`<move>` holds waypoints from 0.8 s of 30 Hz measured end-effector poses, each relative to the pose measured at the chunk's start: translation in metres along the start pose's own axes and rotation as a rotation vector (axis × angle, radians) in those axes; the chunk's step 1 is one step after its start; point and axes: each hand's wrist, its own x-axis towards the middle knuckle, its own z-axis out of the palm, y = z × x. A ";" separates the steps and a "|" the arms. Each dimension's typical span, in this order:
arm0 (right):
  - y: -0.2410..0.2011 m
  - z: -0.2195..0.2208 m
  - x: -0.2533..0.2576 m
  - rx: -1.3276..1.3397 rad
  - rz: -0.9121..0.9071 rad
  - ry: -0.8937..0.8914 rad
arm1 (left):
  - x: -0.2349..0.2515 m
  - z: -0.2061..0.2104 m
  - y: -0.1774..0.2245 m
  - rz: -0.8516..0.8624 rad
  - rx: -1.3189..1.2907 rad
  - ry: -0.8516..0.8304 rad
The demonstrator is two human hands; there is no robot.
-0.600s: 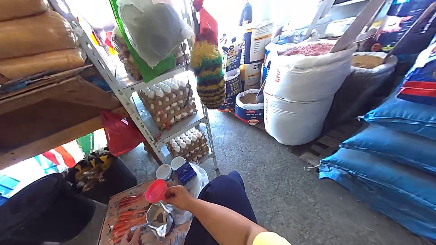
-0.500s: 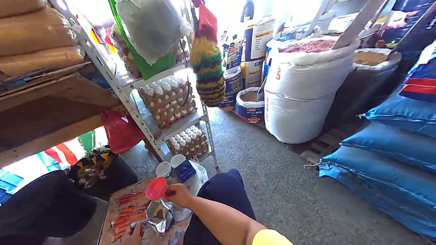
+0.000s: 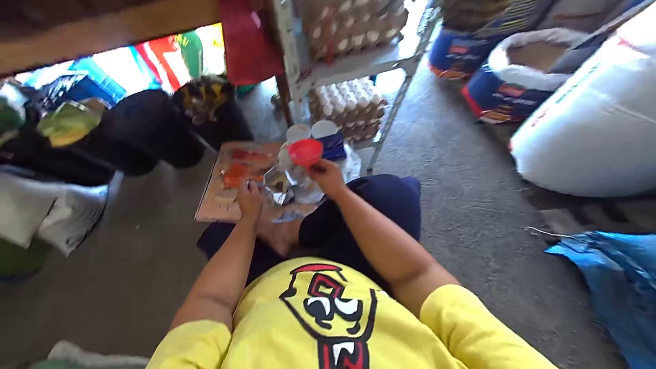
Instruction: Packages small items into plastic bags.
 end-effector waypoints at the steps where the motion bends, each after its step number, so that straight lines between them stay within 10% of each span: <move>1: 0.001 0.000 -0.001 0.006 0.010 0.000 | 0.000 0.002 -0.003 -0.005 -0.016 0.014; 16: 0.008 0.005 0.000 0.133 0.067 0.007 | 0.006 -0.009 -0.005 -0.235 -0.338 0.224; 24: 0.013 0.011 0.003 0.124 0.073 -0.014 | 0.000 -0.005 -0.004 0.294 0.030 0.167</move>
